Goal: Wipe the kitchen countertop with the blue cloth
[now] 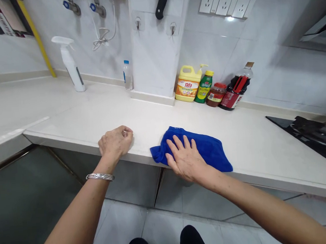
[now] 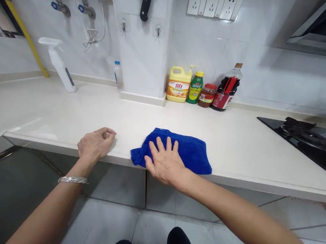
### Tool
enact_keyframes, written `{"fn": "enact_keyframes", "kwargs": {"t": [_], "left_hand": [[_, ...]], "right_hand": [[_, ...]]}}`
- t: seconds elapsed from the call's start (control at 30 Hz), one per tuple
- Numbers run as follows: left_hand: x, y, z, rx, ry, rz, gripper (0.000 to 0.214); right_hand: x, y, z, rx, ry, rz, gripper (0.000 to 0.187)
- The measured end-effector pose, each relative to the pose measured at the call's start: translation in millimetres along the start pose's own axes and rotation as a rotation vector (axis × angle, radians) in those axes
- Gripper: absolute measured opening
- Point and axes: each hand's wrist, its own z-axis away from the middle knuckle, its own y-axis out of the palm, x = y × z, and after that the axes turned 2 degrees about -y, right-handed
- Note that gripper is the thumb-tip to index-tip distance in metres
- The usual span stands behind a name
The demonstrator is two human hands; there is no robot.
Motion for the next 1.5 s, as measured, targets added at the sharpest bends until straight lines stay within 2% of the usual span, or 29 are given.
{"fn": "enact_keyframes", "kwargs": {"t": [0.27, 0.33, 0.43, 0.6, 0.83, 1.03, 1.17, 1.23, 1.33, 1.5], "left_hand": [[5, 1.4, -3, -0.008, -0.004, -0.011, 0.033], [7, 2.1, -6, -0.004, -0.003, -0.017, 0.034], [8, 1.7, -9, 0.004, 0.010, -0.030, 0.036], [5, -4.6, -7, 0.054, -0.011, -0.039, 0.039], [3, -8.8, -8, 0.061, -0.039, -0.079, 0.038], [3, -7.2, -9, 0.052, -0.034, -0.085, 0.038], [1, -7.5, -9, 0.051, -0.045, -0.083, 0.038], [0, -7.4, -9, 0.051, -0.055, -0.084, 0.038], [0, -7.2, -9, 0.064, -0.056, -0.083, 0.040], [-1, -6.3, -9, 0.068, -0.057, -0.068, 0.040]], "right_hand": [[61, -5, -58, 0.013, -0.063, -0.168, 0.071], [64, -6, -63, 0.004, -0.068, -0.190, 0.070], [57, -9, -57, 0.006, -0.100, -0.224, 0.070], [12, -14, -29, 0.032, -0.116, -0.279, 0.068], [-96, -8, 29, 0.030, 0.064, -0.150, 0.058], [-185, 1, 86, 0.002, 0.085, -0.040, 0.054], [-229, 11, 119, -0.031, 0.133, 0.039, 0.054], [-241, 14, 129, -0.039, 0.147, 0.067, 0.054], [-243, 14, 136, -0.022, 0.162, 0.059, 0.055], [-211, 6, 128, 0.054, 0.126, 0.011, 0.057]]}}
